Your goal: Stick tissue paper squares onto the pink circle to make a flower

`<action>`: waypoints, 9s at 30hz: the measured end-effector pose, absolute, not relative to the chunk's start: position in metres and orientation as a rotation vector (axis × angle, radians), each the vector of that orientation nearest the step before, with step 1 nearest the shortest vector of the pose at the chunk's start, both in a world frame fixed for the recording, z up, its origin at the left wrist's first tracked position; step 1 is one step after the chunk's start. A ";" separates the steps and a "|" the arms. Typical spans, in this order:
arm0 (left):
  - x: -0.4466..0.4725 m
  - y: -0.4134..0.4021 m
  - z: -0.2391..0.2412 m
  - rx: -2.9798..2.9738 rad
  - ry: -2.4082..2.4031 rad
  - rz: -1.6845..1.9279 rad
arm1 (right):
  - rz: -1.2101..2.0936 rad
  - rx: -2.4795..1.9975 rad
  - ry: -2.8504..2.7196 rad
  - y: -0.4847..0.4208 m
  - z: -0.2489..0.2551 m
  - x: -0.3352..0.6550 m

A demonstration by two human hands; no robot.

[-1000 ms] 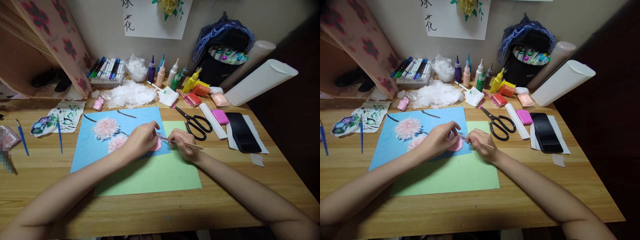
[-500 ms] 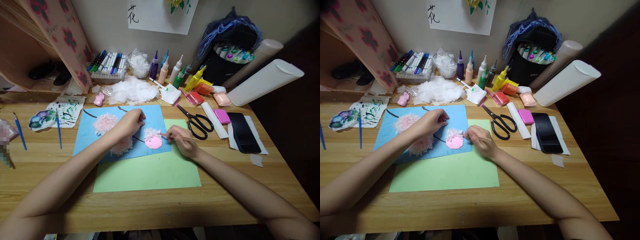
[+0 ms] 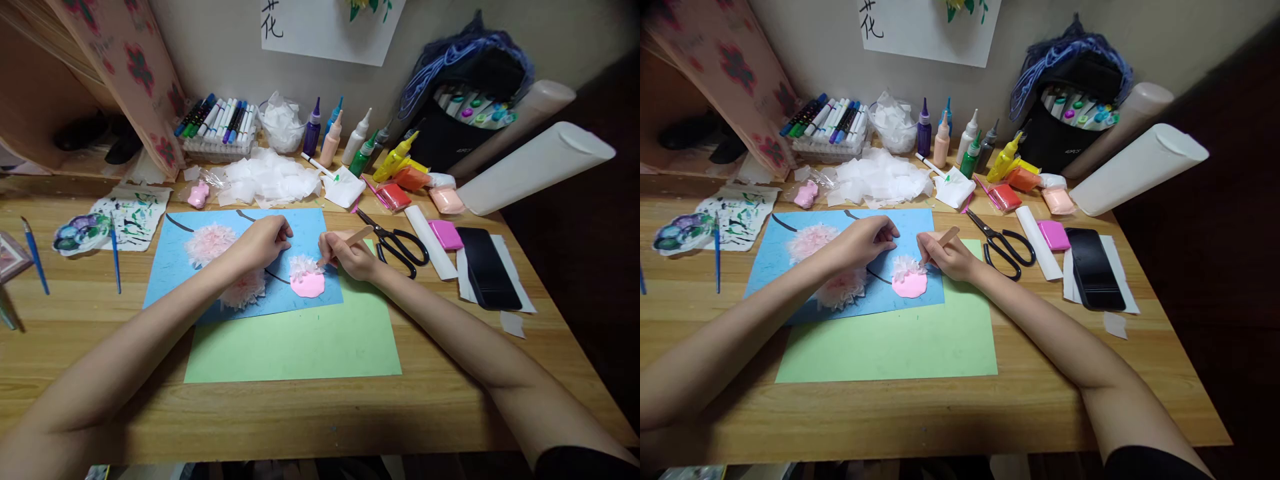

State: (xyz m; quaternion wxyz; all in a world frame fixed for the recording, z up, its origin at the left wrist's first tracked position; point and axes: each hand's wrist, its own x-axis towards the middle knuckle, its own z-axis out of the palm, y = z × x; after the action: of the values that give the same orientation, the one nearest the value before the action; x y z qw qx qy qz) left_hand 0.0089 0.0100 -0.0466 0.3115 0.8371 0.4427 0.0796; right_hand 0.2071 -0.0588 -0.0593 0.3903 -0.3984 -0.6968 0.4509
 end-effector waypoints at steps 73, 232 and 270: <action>-0.051 0.066 -0.013 2.457 1.914 0.454 | 1.115 -1.078 -1.079 -0.057 -0.068 0.211; -0.007 0.010 0.017 1.661 1.049 0.432 | 1.066 -1.059 -1.059 -0.077 -0.064 0.213; -0.001 -0.067 -0.012 1.864 1.084 0.439 | 0.746 -0.858 -1.930 -0.104 -0.061 0.204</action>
State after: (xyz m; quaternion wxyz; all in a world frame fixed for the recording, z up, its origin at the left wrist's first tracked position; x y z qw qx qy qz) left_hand -0.0009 -0.0674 -0.0119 0.4534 0.7549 0.4391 0.1779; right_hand 0.2043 -0.1039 -0.0609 0.4355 -0.3449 -0.7756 0.2997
